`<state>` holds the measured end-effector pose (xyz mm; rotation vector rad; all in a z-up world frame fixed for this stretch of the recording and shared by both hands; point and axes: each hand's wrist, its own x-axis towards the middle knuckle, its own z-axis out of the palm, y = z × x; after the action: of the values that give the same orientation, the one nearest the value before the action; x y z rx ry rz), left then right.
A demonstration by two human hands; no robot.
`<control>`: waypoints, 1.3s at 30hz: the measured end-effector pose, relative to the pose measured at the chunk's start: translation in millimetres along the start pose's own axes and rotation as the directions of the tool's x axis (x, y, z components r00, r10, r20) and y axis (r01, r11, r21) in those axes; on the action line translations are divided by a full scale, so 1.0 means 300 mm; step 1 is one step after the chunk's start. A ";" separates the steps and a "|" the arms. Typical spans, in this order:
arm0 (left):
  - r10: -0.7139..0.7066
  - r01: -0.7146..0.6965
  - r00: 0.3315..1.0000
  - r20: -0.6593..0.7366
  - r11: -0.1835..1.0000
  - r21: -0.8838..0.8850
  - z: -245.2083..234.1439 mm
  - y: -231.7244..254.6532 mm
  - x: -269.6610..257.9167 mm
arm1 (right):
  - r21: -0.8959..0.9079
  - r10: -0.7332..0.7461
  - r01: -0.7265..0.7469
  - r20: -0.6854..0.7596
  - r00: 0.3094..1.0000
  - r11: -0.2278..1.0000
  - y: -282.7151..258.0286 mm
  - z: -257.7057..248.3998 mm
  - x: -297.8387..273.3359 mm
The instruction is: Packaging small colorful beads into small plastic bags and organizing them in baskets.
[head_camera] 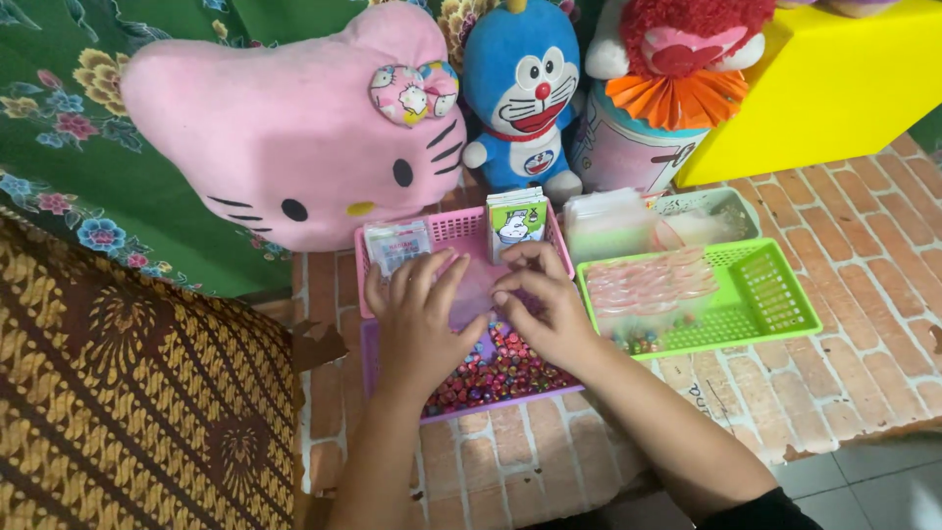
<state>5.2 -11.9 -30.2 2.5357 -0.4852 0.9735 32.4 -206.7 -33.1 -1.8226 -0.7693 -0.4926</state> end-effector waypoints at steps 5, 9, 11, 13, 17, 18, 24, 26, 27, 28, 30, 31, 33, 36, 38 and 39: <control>-0.029 0.028 0.999 -0.032 0.999 -0.035 -0.015 0.001 0.006 | 0.065 0.084 -0.078 -0.105 0.991 0.995 0.017 -0.018 -0.003; -0.026 0.026 0.996 -0.088 1.000 0.002 0.013 -0.026 -0.011 | 0.083 0.134 -0.120 -0.201 0.970 0.989 0.026 -0.037 0.005; -0.036 0.035 0.995 -0.096 0.999 -0.009 -0.005 -0.016 0.000 | 0.083 0.148 -0.132 -0.238 0.960 0.988 0.002 -0.041 0.013; -0.045 0.043 0.994 -0.104 0.999 -0.021 -0.022 -0.001 0.011 | 0.082 0.163 -0.145 -0.276 0.947 0.986 -0.012 -0.046 0.016; -0.061 0.046 0.994 -0.088 0.986 -0.163 -0.055 0.016 0.024 | 0.054 0.136 -0.126 -0.292 0.947 0.991 -0.010 -0.045 0.014; -0.052 0.034 0.996 -0.076 0.975 -0.221 -0.060 0.017 0.025 | 0.037 0.118 -0.112 -0.291 0.949 0.993 -0.007 -0.044 0.012; -0.010 0.007 0.999 -0.030 0.994 -0.111 -0.022 0.015 0.009 | -0.249 -0.057 0.031 -0.098 0.994 0.968 -0.020 0.004 -0.010; 0.010 -0.013 0.999 -0.039 0.997 -0.080 -0.009 0.003 0.001 | -0.270 -0.077 0.051 -0.085 0.993 0.962 -0.013 0.006 -0.013; 0.031 -0.033 0.998 -0.047 0.998 -0.049 -0.003 -0.002 -0.005 | -0.291 -0.096 0.071 -0.073 0.993 0.954 -0.009 0.007 -0.016; 0.031 -0.034 0.999 -0.044 0.998 -0.051 -0.005 0.000 -0.002 | -0.292 -0.093 0.068 -0.075 0.993 0.954 -0.013 0.006 -0.014; -0.005 0.000 0.999 -0.053 0.996 -0.094 -0.009 0.003 0.004 | -0.266 -0.113 0.094 -0.056 0.992 0.959 -0.021 0.004 -0.007; -0.005 0.001 0.999 -0.051 0.995 -0.095 -0.005 -0.001 0.002 | -0.266 -0.111 0.092 -0.057 0.992 0.959 -0.027 0.003 -0.009; 0.018 -0.023 0.997 -0.076 0.997 -0.067 0.002 -0.012 -0.002 | -0.288 -0.142 0.128 -0.027 0.990 0.949 -0.039 0.004 -0.008; -0.008 0.007 1.000 -0.021 0.998 -0.058 0.000 -0.004 -0.001 | -0.255 -0.151 0.145 -0.003 0.989 0.956 -0.045 0.002 -0.005; -0.017 0.017 1.000 0.003 0.998 -0.061 -0.004 0.003 -0.001 | -0.252 -0.155 0.150 0.000 0.988 0.956 -0.039 0.001 -0.004; -0.025 0.026 0.999 0.026 0.998 -0.063 -0.007 0.007 -0.001 | -0.249 -0.159 0.155 0.002 0.987 0.956 -0.037 0.001 -0.003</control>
<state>2.9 -12.8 -28.6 2.4945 -0.4820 0.9035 23.9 -204.0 -26.5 -1.9928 -0.8759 -0.7359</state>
